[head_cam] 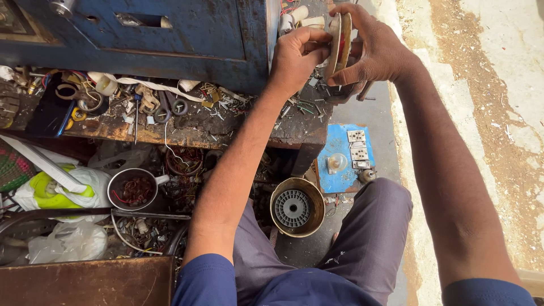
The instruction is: The person sits on the floor at a cluttered workbench and turns the crank of a hand-operated grinding/polishing machine while holding a round disc against it. They then fit a copper wire coil onto a red bobbin, press the parts together by hand, and handle the assembled coil.
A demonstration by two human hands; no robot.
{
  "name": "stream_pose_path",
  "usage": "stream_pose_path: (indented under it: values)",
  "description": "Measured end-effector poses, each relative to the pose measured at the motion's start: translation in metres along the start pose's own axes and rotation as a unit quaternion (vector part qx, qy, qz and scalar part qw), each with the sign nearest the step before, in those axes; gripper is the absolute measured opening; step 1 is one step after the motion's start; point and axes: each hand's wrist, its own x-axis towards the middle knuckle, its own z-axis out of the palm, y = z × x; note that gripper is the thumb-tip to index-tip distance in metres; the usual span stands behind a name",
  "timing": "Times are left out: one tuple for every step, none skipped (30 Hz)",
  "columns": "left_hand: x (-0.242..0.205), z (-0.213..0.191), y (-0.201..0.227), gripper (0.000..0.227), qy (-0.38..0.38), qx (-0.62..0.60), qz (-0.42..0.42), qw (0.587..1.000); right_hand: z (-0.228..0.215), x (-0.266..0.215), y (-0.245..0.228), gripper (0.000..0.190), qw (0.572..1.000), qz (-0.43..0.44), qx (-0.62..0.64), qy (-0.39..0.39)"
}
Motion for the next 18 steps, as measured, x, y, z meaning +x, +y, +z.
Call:
stream_pose_path:
  values:
    - [0.001,-0.001,0.005,0.020,-0.004,-0.065,0.033,0.997,-0.001,0.000,-0.003,0.116,1.000,0.006,0.000,0.001]
    - [0.003,-0.001,0.009,0.031,-0.009,-0.129,0.065,0.989,-0.002,0.000,-0.005,0.115,1.000,0.012,0.000,0.002]
    - [0.003,-0.002,0.015,0.031,-0.011,-0.131,0.064,0.989,-0.003,-0.002,-0.006,0.115,1.000,0.015,0.000,0.003]
    - [0.003,-0.003,0.021,0.020,-0.016,-0.084,-0.124,0.989,-0.004,-0.004,-0.006,0.115,1.000,0.028,0.002,0.002]
    - [0.003,-0.007,0.027,0.025,-0.025,-0.032,-0.307,0.951,-0.003,-0.003,-0.007,0.115,0.999,0.037,0.005,-0.002]
    - [0.003,-0.008,0.028,0.025,-0.023,-0.032,-0.308,0.950,-0.002,-0.003,-0.004,0.115,0.999,0.037,0.005,-0.004]
    - [0.004,-0.008,0.029,0.028,-0.031,-0.033,-0.075,0.996,-0.001,-0.002,-0.002,0.114,1.000,0.024,0.012,-0.006]
    - [0.006,-0.009,0.030,0.036,-0.048,-0.033,0.163,0.985,-0.001,-0.002,0.000,0.114,1.000,0.012,0.018,-0.008]
    - [0.007,-0.008,0.030,0.036,-0.047,-0.033,0.163,0.985,-0.001,-0.002,0.000,0.114,1.000,0.012,0.017,-0.009]
    - [0.009,-0.008,0.030,0.031,-0.026,-0.020,-0.060,0.998,-0.001,-0.002,0.000,0.114,1.000,0.009,0.017,-0.008]
    - [0.010,-0.008,0.031,0.028,-0.015,-0.009,-0.280,0.960,-0.001,-0.002,-0.001,0.113,1.000,0.006,0.017,-0.008]
    - [0.009,-0.010,0.023,0.028,-0.012,-0.009,-0.280,0.960,0.000,-0.001,-0.004,0.113,1.000,0.005,0.017,-0.010]
    - [0.009,-0.010,0.016,0.024,-0.036,-0.002,-0.106,0.994,-0.001,-0.001,-0.007,0.113,1.000,0.018,0.014,-0.009]
    - [0.010,-0.011,0.009,0.020,-0.067,0.004,0.070,0.995,-0.001,-0.001,-0.010,0.114,0.999,0.031,0.011,-0.008]
    - [0.012,-0.010,0.021,0.020,-0.066,0.002,0.069,0.995,-0.002,-0.001,-0.007,0.114,0.999,0.033,0.010,-0.009]
    - [0.014,-0.011,0.032,0.023,-0.043,0.025,-0.114,0.992,-0.002,-0.002,-0.004,0.114,0.999,0.026,0.018,-0.009]
    - [0.014,-0.012,0.044,0.026,-0.023,0.046,-0.296,0.954,-0.001,-0.002,-0.001,0.114,0.999,0.019,0.026,-0.012]
    - [0.010,-0.012,0.031,0.026,-0.019,0.044,-0.298,0.953,0.001,-0.002,-0.001,0.114,0.999,0.020,0.025,-0.017]
